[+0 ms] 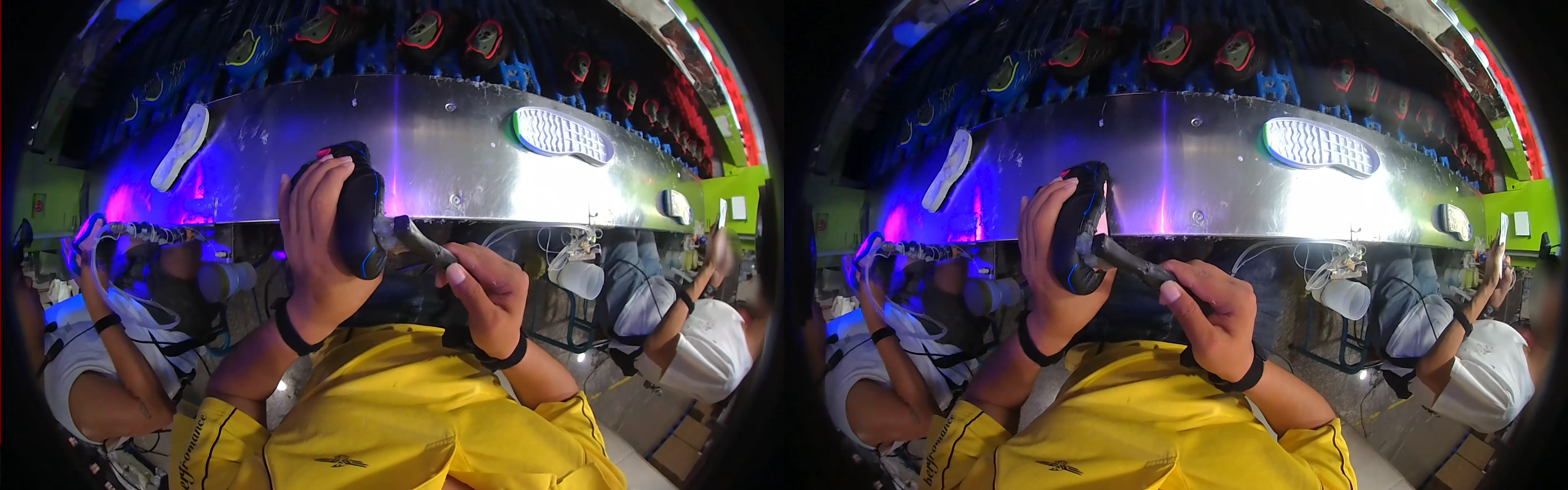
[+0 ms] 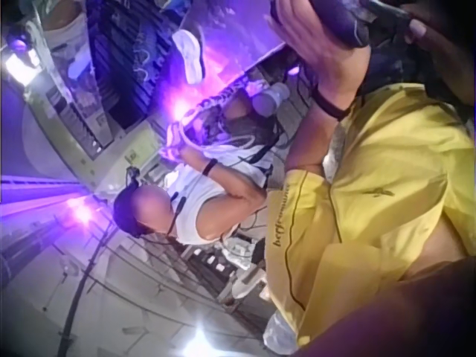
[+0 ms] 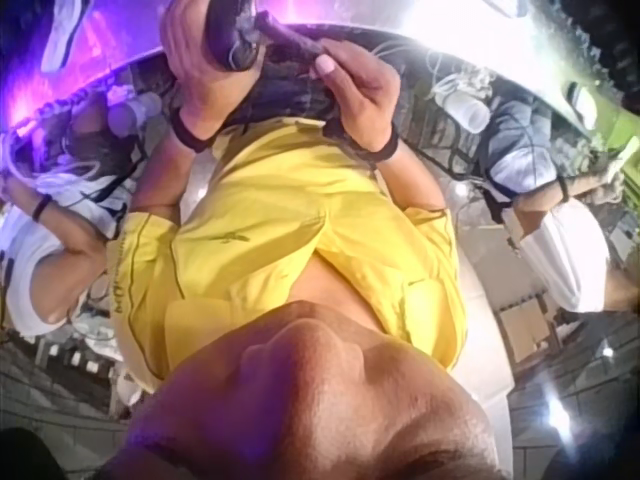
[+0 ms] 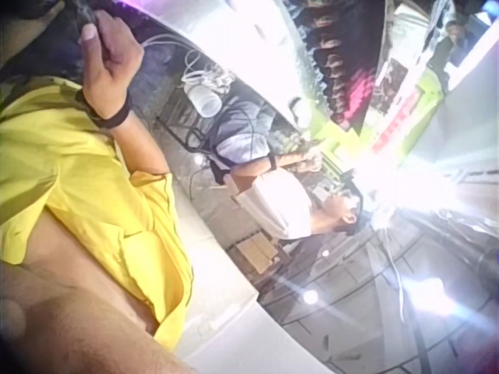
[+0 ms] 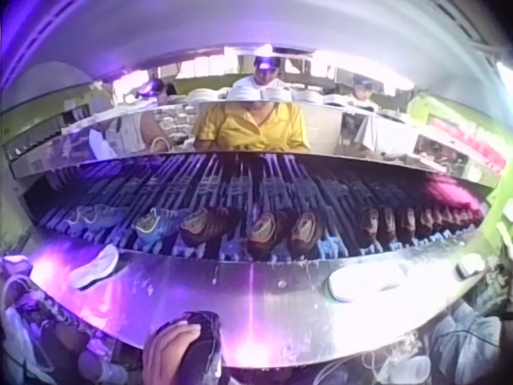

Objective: Applying glue or sealant to the seams of shoe uppers using a small brush tool.

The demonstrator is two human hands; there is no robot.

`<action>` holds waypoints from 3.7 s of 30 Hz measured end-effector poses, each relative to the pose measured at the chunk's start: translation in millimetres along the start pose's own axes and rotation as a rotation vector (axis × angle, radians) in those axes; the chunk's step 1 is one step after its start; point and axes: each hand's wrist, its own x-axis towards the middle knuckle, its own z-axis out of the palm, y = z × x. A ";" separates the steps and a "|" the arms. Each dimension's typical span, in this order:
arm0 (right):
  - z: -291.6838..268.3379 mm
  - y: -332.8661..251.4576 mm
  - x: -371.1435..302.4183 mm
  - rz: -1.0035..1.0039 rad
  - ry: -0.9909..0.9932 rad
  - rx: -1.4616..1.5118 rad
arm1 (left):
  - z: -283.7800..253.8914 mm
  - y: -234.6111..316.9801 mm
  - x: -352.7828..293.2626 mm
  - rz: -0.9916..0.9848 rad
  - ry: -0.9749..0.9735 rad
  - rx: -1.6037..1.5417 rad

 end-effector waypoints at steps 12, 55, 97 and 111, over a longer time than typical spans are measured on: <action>-23.2 -37.4 21.9 -0.225 0.141 -0.354 | 3.1 10.3 50.5 -0.058 -0.058 0.044; 1.3 24.3 65.3 0.110 0.112 -0.091 | -11.0 -101.4 65.2 -0.406 -0.294 -0.576; -73.9 -53.7 33.1 -0.063 -0.070 -0.379 | -26.0 -16.9 71.9 -0.941 -0.270 -1.202; -111.2 -82.0 80.1 -0.540 -0.058 -0.648 | -25.7 6.0 70.5 -1.270 -0.460 -1.329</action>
